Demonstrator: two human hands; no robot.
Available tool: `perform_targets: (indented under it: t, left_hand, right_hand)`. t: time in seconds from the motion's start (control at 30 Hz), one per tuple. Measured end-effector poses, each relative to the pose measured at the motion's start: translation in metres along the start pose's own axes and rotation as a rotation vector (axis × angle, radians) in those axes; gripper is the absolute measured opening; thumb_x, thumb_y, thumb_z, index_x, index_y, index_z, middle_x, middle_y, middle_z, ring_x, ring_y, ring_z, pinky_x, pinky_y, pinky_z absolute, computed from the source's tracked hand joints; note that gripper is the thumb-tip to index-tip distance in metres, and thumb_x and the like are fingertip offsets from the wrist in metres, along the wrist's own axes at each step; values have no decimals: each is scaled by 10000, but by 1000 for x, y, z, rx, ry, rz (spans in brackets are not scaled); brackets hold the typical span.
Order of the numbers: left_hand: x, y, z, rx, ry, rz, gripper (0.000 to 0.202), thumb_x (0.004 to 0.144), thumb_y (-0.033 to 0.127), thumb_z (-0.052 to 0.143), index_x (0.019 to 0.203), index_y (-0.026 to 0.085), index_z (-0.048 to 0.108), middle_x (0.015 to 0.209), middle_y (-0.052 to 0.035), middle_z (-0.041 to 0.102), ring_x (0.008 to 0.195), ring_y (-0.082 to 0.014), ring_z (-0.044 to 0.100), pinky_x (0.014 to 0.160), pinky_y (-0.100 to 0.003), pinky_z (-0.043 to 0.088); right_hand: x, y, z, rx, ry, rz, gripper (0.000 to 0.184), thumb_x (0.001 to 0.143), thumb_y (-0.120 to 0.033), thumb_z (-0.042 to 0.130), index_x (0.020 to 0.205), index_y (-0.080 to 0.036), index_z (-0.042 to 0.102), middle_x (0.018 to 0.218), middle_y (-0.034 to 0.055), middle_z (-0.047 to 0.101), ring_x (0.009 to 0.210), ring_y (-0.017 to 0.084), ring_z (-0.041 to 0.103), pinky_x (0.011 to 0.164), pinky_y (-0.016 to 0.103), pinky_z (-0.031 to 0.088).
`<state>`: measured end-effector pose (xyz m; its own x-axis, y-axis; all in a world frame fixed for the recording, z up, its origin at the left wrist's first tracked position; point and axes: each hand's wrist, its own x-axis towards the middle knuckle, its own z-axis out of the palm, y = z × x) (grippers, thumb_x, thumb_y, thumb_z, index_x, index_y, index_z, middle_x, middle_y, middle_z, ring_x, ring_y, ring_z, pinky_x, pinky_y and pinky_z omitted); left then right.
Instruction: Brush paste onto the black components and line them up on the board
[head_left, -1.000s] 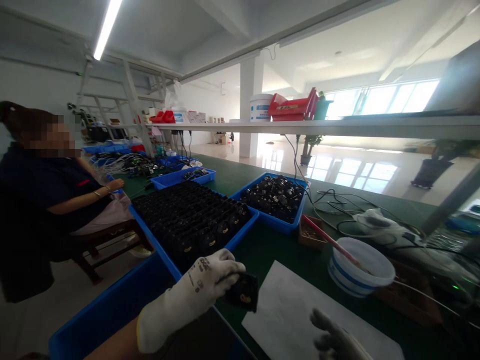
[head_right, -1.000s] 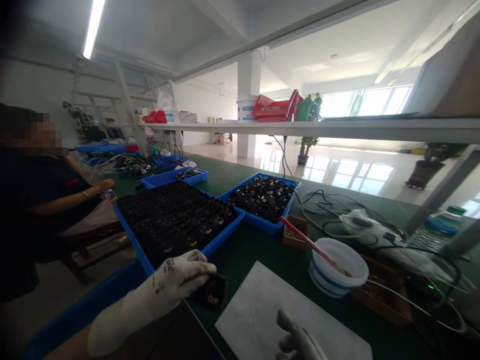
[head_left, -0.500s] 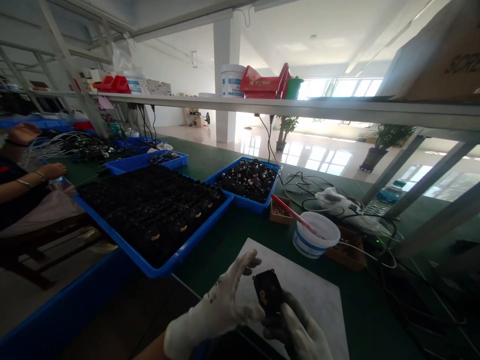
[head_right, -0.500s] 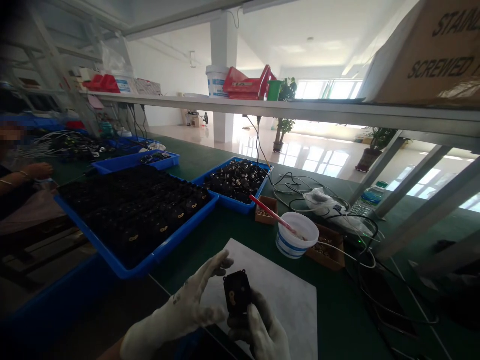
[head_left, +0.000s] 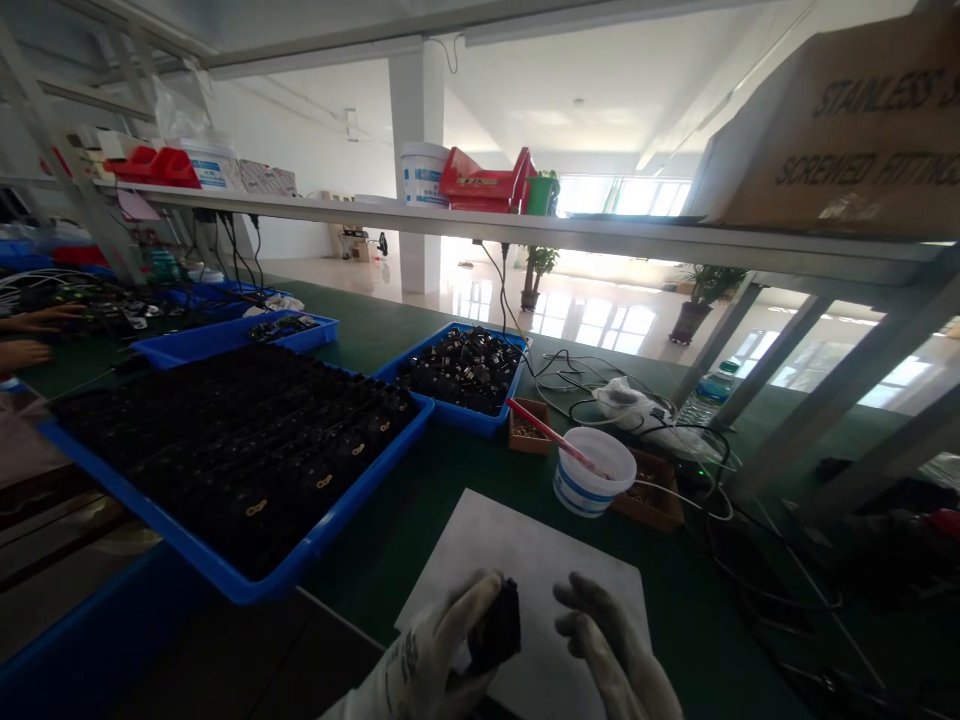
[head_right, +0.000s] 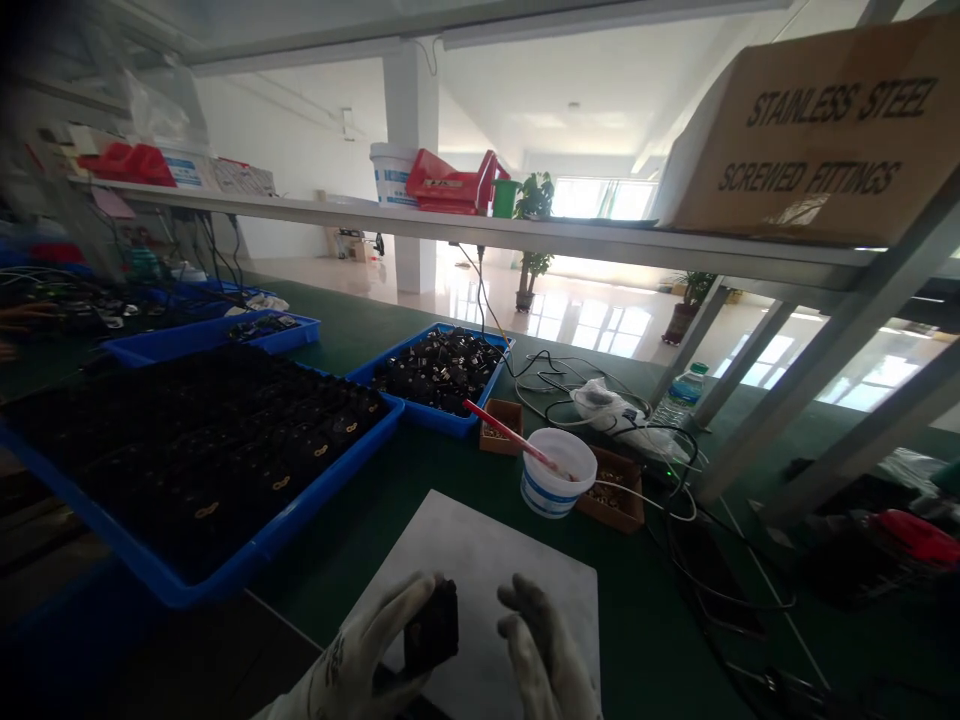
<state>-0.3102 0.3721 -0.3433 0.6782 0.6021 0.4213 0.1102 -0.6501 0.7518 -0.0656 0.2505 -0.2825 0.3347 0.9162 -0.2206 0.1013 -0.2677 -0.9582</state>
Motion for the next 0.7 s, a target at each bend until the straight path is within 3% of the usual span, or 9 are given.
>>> perform_targets:
  t: [0.1, 0.17, 0.23, 0.3, 0.4, 0.47, 0.57, 0.7]
  left_hand:
    - [-6, -9, -3, -34, -76, -253, 830, 878, 403, 795, 1591, 422, 370, 1610, -70, 524, 1437, -348, 551, 1188, -514, 517]
    - [-5, -9, -5, -78, -87, -366, 835, 858, 484, 788, 1589, 415, 392, 1613, -75, 522, 1443, -375, 537, 1193, -555, 498]
    - [-1, -6, -7, -128, -75, -408, 853, 845, 584, 759, 1595, 404, 395, 1610, -85, 525, 1450, -402, 522, 1198, -601, 473]
    - [2, -2, -8, -181, -59, -422, 891, 819, 658, 749, 1597, 404, 397, 1607, -86, 529, 1459, -414, 508, 1209, -622, 447]
    - [3, 1, -7, -237, -49, -441, 932, 793, 685, 760, 1601, 397, 397, 1615, -90, 519, 1474, -417, 488, 1222, -629, 422]
    - [3, 3, -7, -248, -53, -475, 941, 781, 678, 778, 1597, 396, 405, 1612, -91, 523, 1474, -422, 486, 1206, -640, 435]
    - [1, 7, -7, -260, -33, -487, 934, 774, 679, 783, 1586, 380, 433, 1605, -91, 532, 1472, -419, 487, 1216, -629, 426]
    - [2, 14, -11, -292, -32, -509, 959, 752, 718, 779, 1580, 362, 451, 1611, -105, 521, 1483, -432, 461, 1238, -650, 378]
  right_hand:
    - [12, -13, -28, 19, 45, 80, 755, 875, -771, 640, 1374, -204, 638, 1433, 156, 645, 1292, 380, 631, 1045, 500, 593]
    - [18, -23, -42, -55, 148, 43, 745, 867, -744, 642, 1390, -213, 616, 1398, 147, 667, 1235, 356, 665, 1020, 474, 608]
    - [23, -34, -49, -142, 247, -32, 735, 883, -717, 601, 1411, -205, 590, 1332, 142, 697, 1152, 338, 700, 973, 464, 630]
    - [27, -40, -49, -237, 257, -79, 697, 904, -681, 547, 1400, -195, 601, 1305, 138, 709, 1156, 336, 700, 974, 470, 631]
    - [28, -36, -37, -522, 133, -104, 613, 980, -561, 443, 1458, -208, 596, 1476, 115, 623, 1373, 325, 576, 1146, 515, 520]
    - [25, -27, -25, -799, -8, -93, 612, 995, -477, 450, 1543, -217, 533, 1621, 86, 480, 1520, 335, 400, 1266, 581, 348]
    - [17, -17, -9, -1056, -232, 2, 698, 1000, -505, 487, 1633, -245, 350, 1723, 37, 198, 1604, 359, 115, 1314, 649, 92]
    - [8, -18, -2, -1136, -289, 86, 691, 1045, -530, 423, 1651, -270, 213, 1713, 6, 42, 1594, 348, -14, 1307, 650, 23]
